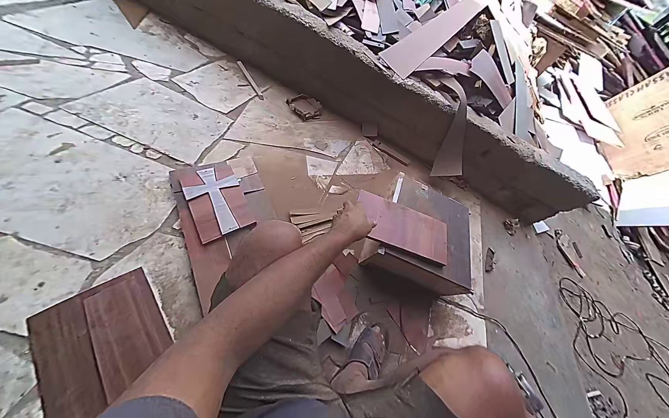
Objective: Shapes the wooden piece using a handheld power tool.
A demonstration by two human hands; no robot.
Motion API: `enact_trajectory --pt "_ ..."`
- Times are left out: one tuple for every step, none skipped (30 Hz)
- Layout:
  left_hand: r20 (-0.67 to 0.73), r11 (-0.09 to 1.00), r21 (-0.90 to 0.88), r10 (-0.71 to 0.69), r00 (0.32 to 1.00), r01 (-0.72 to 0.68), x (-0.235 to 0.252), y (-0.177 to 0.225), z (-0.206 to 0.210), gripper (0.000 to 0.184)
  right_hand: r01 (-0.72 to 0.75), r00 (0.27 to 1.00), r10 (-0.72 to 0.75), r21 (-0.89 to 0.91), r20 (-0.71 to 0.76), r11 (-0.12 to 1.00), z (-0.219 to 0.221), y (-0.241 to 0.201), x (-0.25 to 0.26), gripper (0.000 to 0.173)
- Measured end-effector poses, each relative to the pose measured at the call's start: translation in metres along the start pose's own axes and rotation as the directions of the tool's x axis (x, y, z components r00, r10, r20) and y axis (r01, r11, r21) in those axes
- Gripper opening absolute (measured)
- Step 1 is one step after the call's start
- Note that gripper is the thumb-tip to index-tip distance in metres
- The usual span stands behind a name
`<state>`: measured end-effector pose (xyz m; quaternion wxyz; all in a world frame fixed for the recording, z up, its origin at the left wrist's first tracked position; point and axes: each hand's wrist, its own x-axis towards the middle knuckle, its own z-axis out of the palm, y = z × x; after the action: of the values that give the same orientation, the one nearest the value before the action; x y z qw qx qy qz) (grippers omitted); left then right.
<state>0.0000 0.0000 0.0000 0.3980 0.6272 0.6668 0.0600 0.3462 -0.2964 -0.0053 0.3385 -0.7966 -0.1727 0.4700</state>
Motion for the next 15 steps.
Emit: enact_trajectory --pt "0.018 1.0 -0.013 0.003 1.0 -0.003 0.0 -0.001 -0.001 0.081 0.043 0.972 0.035 0.317 -0.234 0.947 0.0 -0.004 -0.012 0.035" --pt "0.03 1.0 -0.019 0.006 1.0 -0.006 0.0 -0.001 -0.003 0.081 0.184 0.916 0.052 0.531 -0.399 0.827 -0.004 -0.007 -0.016 0.032" --pt "0.031 1.0 -0.022 0.006 0.999 -0.006 0.0 -0.001 -0.004 0.08 0.306 0.891 0.033 0.652 -0.453 0.694 -0.01 -0.008 -0.015 0.029" --pt "0.026 1.0 -0.018 0.001 1.0 -0.001 0.001 0.0 -0.006 0.079 0.382 0.885 -0.015 0.708 -0.465 0.594 -0.016 -0.011 -0.016 0.032" --pt "0.019 1.0 -0.011 -0.007 1.0 0.007 0.003 0.001 -0.006 0.077 0.432 0.877 -0.073 0.714 -0.475 0.551 -0.022 -0.014 -0.018 0.035" --pt "0.011 1.0 -0.005 -0.013 1.0 0.013 0.004 0.003 -0.006 0.075 0.469 0.866 -0.119 0.705 -0.486 0.531 -0.028 -0.019 -0.021 0.036" --pt "0.007 1.0 0.001 -0.021 1.0 0.021 0.005 0.004 -0.006 0.073 0.504 0.851 -0.153 0.699 -0.502 0.508 -0.03 -0.028 -0.026 0.036" --pt "0.003 0.999 0.002 -0.033 0.999 0.033 0.007 0.005 -0.006 0.073 0.519 0.849 -0.192 0.705 -0.493 0.483 -0.03 -0.04 -0.031 0.039" --pt "-0.001 0.999 0.0 -0.048 0.999 0.048 0.009 0.006 -0.004 0.073 0.513 0.857 -0.244 0.714 -0.453 0.476 -0.028 -0.052 -0.034 0.039" --pt "0.001 0.998 -0.005 -0.065 0.998 0.065 0.011 0.006 -0.002 0.074 0.507 0.862 -0.311 0.706 -0.401 0.495 -0.024 -0.063 -0.034 0.039" --pt "0.006 0.996 -0.016 -0.085 0.996 0.085 0.012 0.005 0.0 0.074 0.508 0.857 -0.397 0.672 -0.33 0.539 -0.025 -0.07 -0.028 0.035" --pt "0.009 0.994 -0.03 -0.103 0.995 0.103 0.014 0.005 0.002 0.075 0.526 0.837 -0.485 0.62 -0.254 0.582 -0.031 -0.075 -0.014 0.023" --pt "0.007 0.992 -0.043 -0.117 0.993 0.117 0.016 0.004 0.003 0.075 0.539 0.821 -0.541 0.559 -0.182 0.63 -0.036 -0.085 0.0 0.019" --pt "0.004 0.99 -0.057 -0.127 0.992 0.127 0.017 0.004 0.003 0.075 0.55 0.815 -0.566 0.475 -0.125 0.687 -0.033 -0.103 0.008 0.028" --pt "0.003 0.989 -0.068 -0.134 0.991 0.134 0.018 0.003 0.003 0.074 0.549 0.819 -0.567 0.399 -0.084 0.735 -0.024 -0.125 0.011 0.031"
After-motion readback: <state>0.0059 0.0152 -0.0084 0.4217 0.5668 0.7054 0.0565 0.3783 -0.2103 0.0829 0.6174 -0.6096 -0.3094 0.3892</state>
